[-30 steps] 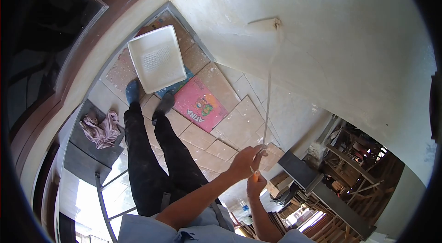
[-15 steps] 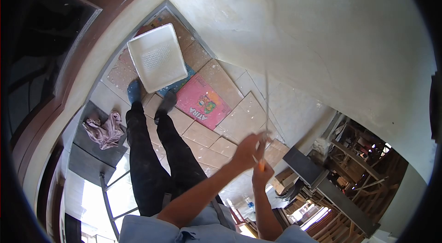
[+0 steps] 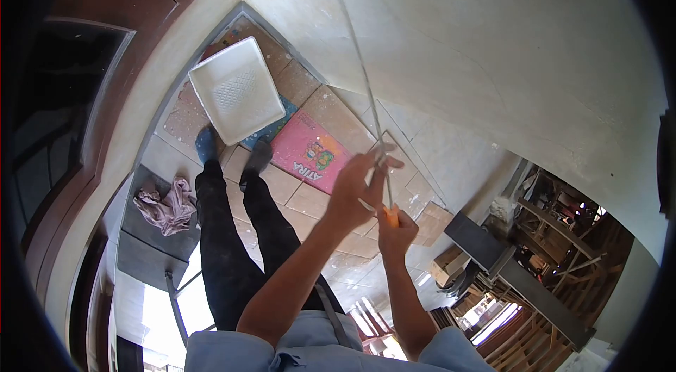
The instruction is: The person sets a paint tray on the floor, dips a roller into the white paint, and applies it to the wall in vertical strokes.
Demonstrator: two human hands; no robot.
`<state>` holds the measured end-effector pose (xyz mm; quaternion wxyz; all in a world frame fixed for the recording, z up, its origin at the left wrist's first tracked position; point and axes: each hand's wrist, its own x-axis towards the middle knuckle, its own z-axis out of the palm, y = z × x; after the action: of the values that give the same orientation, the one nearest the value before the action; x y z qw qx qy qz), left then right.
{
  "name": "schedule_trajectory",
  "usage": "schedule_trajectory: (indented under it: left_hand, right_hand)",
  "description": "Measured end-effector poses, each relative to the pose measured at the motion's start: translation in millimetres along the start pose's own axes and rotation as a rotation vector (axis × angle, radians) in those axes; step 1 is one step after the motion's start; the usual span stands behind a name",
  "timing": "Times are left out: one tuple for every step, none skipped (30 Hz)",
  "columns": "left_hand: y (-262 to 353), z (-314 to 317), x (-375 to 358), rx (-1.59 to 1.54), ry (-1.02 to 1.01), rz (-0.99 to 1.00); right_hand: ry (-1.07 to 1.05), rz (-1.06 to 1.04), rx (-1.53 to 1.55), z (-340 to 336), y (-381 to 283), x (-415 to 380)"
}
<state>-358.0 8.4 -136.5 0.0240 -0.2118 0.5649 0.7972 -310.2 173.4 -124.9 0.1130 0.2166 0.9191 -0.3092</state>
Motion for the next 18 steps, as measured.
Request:
schedule_trajectory:
  left_hand:
    - [-9,13,-8,-0.019,0.038,0.1]
    - [-23,29,-21,0.017,-0.009,0.089]
    - [-25,42,-36,-0.024,-0.097,-0.049]
    - [-31,59,-53,-0.113,-0.11,-0.046]
    - [-46,77,-72,-0.033,-0.133,0.003]
    - [-53,85,-88,0.028,-0.225,0.018]
    - [-49,86,-97,0.048,-0.349,-0.079]
    - [-46,84,-100,0.07,-0.472,-0.175]
    - [-49,83,-100,0.027,-0.371,-0.084]
    - [-53,82,-100,-0.013,-0.273,0.005]
    - [-58,80,-102,-0.051,-0.179,0.09]
    - [-47,66,-91,-0.07,-0.136,0.078]
    - [-49,56,-80,-0.039,-0.111,0.077]
    - [-51,47,-68,-0.007,-0.087,0.074]
    - [-42,32,-51,-0.018,-0.069,0.074]
    - [-29,19,-36,-0.031,-0.053,0.074]
    - [-19,12,-28,-0.015,-0.065,0.076]
    - [-10,6,-22,-0.001,-0.072,0.08]
  right_hand:
    - [0.011,-0.051,-0.064,-14,18,0]
    - [0.022,-0.105,-0.132,-29,37,-2]
    - [0.038,-0.113,-0.14,-47,55,-8]
    - [0.053,-0.12,-0.15,-65,75,-19]
    - [0.082,-0.074,-0.105,-79,97,-31]
    - [0.111,-0.026,-0.06,-93,120,-43]
    - [0.098,0.012,-0.014,-107,146,-57]
    - [0.084,0.051,0.035,-114,162,-63]
    - [0.1,0.078,0.143,-107,147,-71]
    - [0.097,0.07,0.096,-100,145,-68]
    - [0.095,0.066,0.051,-92,144,-66]
    - [0.094,0.064,0.011,-81,140,-61]
    - [0.094,0.014,-0.033,-60,114,-53]
    - [0.09,-0.034,-0.049,-42,95,-44]
    - [0.056,-0.09,-0.059,-29,81,-34]
    - [0.062,-0.07,-0.096,-16,49,-27]
    - [0.071,-0.02,0.018,-6,27,-24]
    - [0.078,0.026,0.132,-1,17,-24]
